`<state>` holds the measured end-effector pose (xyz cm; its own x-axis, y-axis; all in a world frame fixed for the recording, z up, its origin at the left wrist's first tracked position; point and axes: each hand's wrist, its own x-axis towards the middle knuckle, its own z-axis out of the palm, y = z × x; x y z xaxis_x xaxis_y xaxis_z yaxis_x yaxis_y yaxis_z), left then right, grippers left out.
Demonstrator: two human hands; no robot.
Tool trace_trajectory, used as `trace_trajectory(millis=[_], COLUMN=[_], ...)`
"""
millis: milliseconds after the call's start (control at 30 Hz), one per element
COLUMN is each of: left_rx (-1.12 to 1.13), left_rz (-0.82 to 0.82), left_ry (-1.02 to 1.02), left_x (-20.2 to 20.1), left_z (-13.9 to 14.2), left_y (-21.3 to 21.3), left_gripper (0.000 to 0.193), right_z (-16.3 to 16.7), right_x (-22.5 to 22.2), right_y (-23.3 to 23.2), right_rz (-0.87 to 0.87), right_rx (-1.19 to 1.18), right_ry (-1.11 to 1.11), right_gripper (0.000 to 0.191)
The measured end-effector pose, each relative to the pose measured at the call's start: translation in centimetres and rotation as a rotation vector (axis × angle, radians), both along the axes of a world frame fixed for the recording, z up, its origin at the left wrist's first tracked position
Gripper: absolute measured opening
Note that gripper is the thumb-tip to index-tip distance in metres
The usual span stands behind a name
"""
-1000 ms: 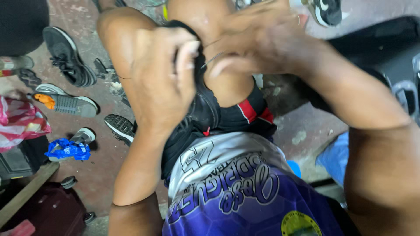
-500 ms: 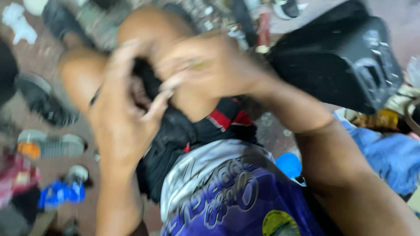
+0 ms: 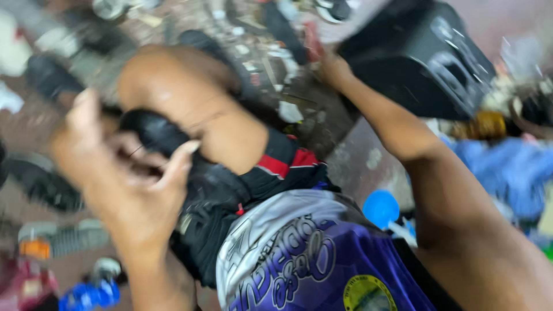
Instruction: The person sits on the floor and sews a black shoe using a needle and thread. They repeatedly push the needle through the shoe's upper and pull the thread to stitch the material.
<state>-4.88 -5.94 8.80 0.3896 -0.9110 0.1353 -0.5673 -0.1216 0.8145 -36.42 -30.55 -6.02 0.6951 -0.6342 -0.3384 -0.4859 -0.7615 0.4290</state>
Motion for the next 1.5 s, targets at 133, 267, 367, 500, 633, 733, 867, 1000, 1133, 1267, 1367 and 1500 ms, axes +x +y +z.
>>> trace_trajectory(millis=[133, 267, 367, 500, 633, 733, 867, 1000, 1133, 1267, 1367, 1500], left_rx=[-0.029, -0.043, -0.078, -0.041, -0.096, -0.234, -0.177, -0.030, -0.040, -0.167, -0.194, -0.096], left_rz=[-0.034, -0.068, -0.069, -0.033, -0.046, 0.001, 0.295, 0.272, 0.467, 0.659, 0.919, 0.712], left_ry=[-0.075, -0.014, -0.014, 0.026, 0.018, -0.090, -0.081, -0.140, 0.251, 0.408, 0.650, 0.163], left_x=[1.8, 2.5, 2.7, 2.9, 3.0, 3.5, 4.2, 4.0, 4.4, 7.9, 10.7, 10.0], left_z=[0.2, 0.8, 1.2, 1.1, 0.6, 0.2, -1.0, -6.1, -11.9, -16.2, -18.1, -16.1], left_y=[-0.3, -0.9, -1.0, -0.7, -0.2, 0.8, 4.3, 6.2, 9.5, 15.2, 17.7, 16.7], left_gripper=[0.105, 0.102, 0.103, 0.100, 0.088, 0.061, 0.030, 0.031, 0.039, 0.056, 0.055, 0.033], right_z=[-3.6, -3.6, -0.3, 6.8, 10.7, 11.2, 10.9, 9.9, 9.2, 9.3, 9.2, 8.9], right_x=[-2.1, 1.5, 6.6, 12.4, 16.8, 18.0, 17.6, 18.8, 21.0, 21.7, 21.6, 21.1], right_y=[3.4, 2.6, 3.4, 6.9, 9.4, 9.9, 10.2, 11.8, 12.8, 12.6, 12.2, 12.1], right_rz=[-0.816, -0.782, -0.637, 0.092, 0.202, 0.019, -0.189, -0.067, -0.032, -0.038, -0.057, 0.029], right_rx=[0.326, 0.301, 0.642, 0.827, 0.801, 1.148, 1.482, 1.196, 1.002, 0.989, 0.969, 0.963], right_ry=[0.034, -0.371, -1.116, -1.280, -1.059, -1.247, -1.526, -1.196, -1.128, -1.131, -1.118, -1.080], right_gripper=[0.044, 0.040, 0.025, 0.004, 0.028, 0.037, 0.051, 0.066, 0.072, 0.068, 0.069, 0.070])
